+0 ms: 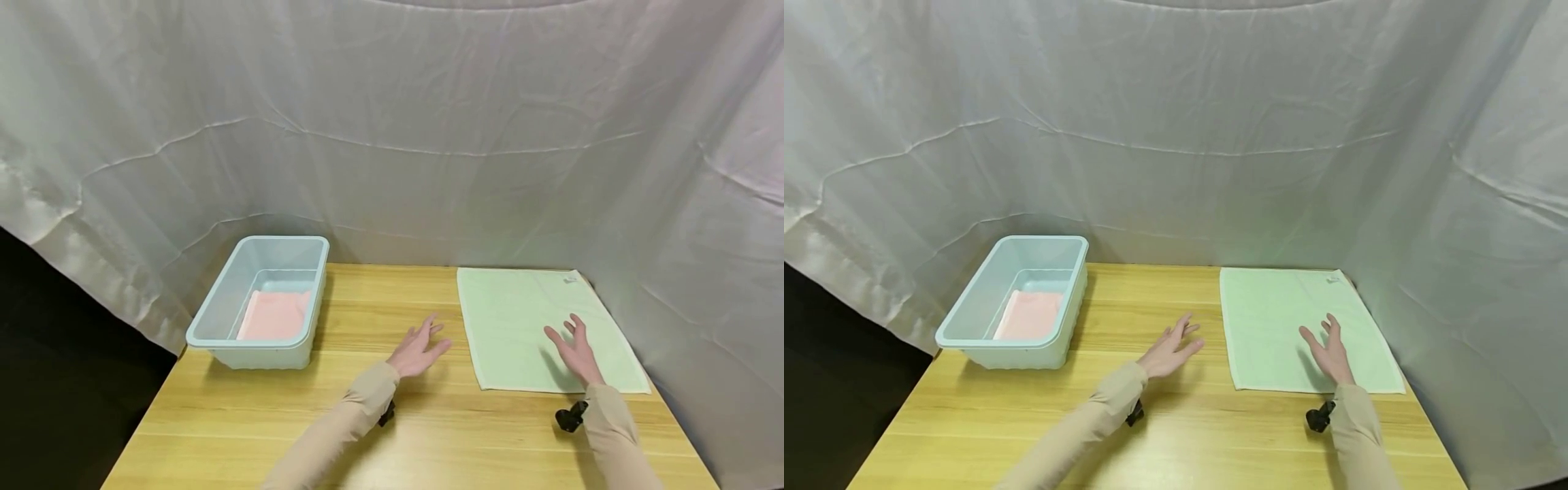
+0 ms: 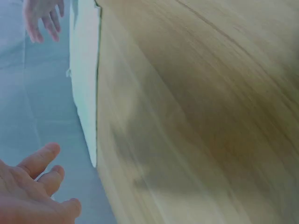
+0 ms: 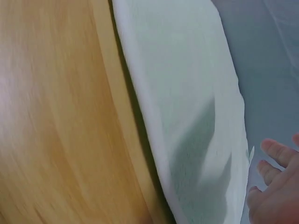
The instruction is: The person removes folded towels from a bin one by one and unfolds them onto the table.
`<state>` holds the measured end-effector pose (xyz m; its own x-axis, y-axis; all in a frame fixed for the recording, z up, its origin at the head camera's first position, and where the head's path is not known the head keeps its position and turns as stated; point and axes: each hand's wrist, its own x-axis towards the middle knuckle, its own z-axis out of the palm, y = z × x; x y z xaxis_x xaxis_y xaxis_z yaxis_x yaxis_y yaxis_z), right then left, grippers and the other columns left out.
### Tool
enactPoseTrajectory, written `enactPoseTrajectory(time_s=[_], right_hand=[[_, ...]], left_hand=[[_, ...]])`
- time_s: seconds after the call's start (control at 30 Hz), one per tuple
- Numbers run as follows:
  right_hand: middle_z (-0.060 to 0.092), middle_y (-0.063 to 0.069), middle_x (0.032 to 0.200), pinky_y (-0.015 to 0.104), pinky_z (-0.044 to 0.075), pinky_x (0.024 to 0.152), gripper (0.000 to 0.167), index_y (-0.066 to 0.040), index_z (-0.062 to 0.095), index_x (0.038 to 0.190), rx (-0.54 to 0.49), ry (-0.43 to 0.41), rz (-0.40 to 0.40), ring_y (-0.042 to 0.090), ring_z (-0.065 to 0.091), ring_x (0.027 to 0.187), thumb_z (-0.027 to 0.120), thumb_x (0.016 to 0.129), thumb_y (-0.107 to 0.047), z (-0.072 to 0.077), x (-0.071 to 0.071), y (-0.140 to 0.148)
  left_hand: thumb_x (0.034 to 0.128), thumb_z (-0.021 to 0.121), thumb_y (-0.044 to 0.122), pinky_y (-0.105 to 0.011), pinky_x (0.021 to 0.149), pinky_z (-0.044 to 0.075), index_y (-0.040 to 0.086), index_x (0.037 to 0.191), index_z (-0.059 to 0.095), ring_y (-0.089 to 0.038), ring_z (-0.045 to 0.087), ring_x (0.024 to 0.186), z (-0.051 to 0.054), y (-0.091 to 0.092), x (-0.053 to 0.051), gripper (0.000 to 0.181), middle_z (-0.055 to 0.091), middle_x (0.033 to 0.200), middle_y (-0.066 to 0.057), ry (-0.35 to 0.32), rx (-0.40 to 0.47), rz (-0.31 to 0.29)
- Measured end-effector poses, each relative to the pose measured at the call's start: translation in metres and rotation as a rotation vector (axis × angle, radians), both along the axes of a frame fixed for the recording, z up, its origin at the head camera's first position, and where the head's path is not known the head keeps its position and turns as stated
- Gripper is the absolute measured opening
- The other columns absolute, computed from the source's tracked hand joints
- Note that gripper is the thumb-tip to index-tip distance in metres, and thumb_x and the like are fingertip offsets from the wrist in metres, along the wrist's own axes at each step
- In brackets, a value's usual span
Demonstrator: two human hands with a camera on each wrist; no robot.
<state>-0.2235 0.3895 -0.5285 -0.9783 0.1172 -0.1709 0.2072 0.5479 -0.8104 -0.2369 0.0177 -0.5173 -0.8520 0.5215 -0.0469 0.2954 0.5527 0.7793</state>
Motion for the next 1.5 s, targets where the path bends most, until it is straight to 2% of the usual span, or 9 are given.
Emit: enactPoseTrajectory(time_s=[0.1,0.23,0.43,0.7,0.87,1.03,1.23,1.37,1.5], right_hand=[[-0.006,0.027,0.167,0.071,0.015,0.12,0.099,-0.014,-0.024,0.158,-0.018,0.012,0.003,0.055,0.007,0.151,0.043,0.102,-0.059,0.001,0.002,-0.005],[-0.006,0.025,0.168,0.071,0.015,0.12,0.098,-0.015,-0.024,0.158,-0.051,0.027,0.003,0.054,0.006,0.152,0.044,0.102,-0.057,0.004,0.003,-0.01],[-0.002,0.025,0.169,0.071,0.016,0.12,0.095,-0.016,-0.021,0.159,-0.078,0.063,0.01,0.052,0.006,0.153,0.046,0.103,-0.054,0.009,0.007,-0.02],[0.002,0.022,0.17,0.072,0.013,0.12,0.094,-0.016,-0.016,0.161,-0.1,0.09,0.02,0.048,0.002,0.155,0.048,0.103,-0.053,0.018,0.008,-0.034],[0.007,0.023,0.169,0.071,0.015,0.12,0.092,-0.016,-0.011,0.162,-0.113,0.116,0.028,0.046,0.004,0.156,0.05,0.103,-0.05,0.026,0.009,-0.044],[0.011,0.025,0.168,0.071,0.014,0.121,0.09,-0.013,-0.007,0.162,-0.118,0.142,0.045,0.045,0.007,0.155,0.051,0.103,-0.047,0.032,0.009,-0.052],[0.016,0.029,0.165,0.066,0.009,0.124,0.086,-0.008,-0.001,0.162,-0.13,0.185,0.073,0.047,0.012,0.154,0.053,0.104,-0.041,0.037,0.008,-0.06],[0.018,0.03,0.164,0.065,0.01,0.125,0.083,-0.007,0.002,0.162,-0.147,0.203,0.094,0.048,0.014,0.153,0.052,0.105,-0.038,0.039,0.008,-0.065],[0.021,0.031,0.163,0.064,0.011,0.125,0.081,-0.006,0.003,0.162,-0.17,0.202,0.102,0.047,0.016,0.152,0.053,0.105,-0.036,0.043,0.009,-0.068]], left_hand=[[0.1011,0.03,0.068,-0.055,0.129,0.004,0.013,0.163,0.003,-0.03,0.027,0.154,0.005,-0.008,0.002,0.087,0.036,0.163,-0.008,-0.009,0.022,0.009],[0.1034,0.034,0.062,-0.056,0.129,0.003,0.013,0.163,0.004,-0.032,0.026,0.155,0.013,-0.021,0.005,0.082,0.035,0.164,-0.009,-0.014,0.045,0.022],[0.1032,0.038,0.06,-0.055,0.129,0.0,0.017,0.163,0.003,-0.035,0.016,0.157,0.032,-0.043,0.011,0.082,0.033,0.165,-0.009,-0.018,0.09,0.061],[0.1032,0.047,0.052,-0.06,0.123,0.026,0.02,0.163,0.01,-0.032,0.025,0.154,0.062,-0.081,0.018,0.077,0.037,0.163,-0.006,0.05,0.171,0.142],[0.104,0.049,0.045,-0.06,0.123,0.027,0.018,0.163,0.013,-0.033,0.028,0.153,0.087,-0.106,0.021,0.074,0.038,0.162,-0.008,0.077,0.205,0.172],[0.1046,0.049,0.044,-0.064,0.121,0.026,0.016,0.162,0.015,-0.037,0.032,0.151,0.103,-0.134,0.021,0.072,0.04,0.16,-0.012,0.128,0.207,0.225],[0.1055,0.05,0.038,-0.067,0.119,0.028,0.016,0.161,0.018,-0.041,0.036,0.148,0.113,-0.167,0.017,0.068,0.044,0.156,-0.017,0.178,0.221,0.29],[0.1047,0.053,0.035,-0.064,0.117,0.033,0.015,0.159,0.023,-0.039,0.039,0.145,0.118,-0.189,0.013,0.065,0.048,0.153,-0.017,0.172,0.253,0.356],[0.1043,0.055,0.031,-0.062,0.115,0.034,0.011,0.158,0.024,-0.039,0.04,0.143,0.121,-0.212,0.009,0.065,0.051,0.149,-0.02,0.189,0.287,0.416]])
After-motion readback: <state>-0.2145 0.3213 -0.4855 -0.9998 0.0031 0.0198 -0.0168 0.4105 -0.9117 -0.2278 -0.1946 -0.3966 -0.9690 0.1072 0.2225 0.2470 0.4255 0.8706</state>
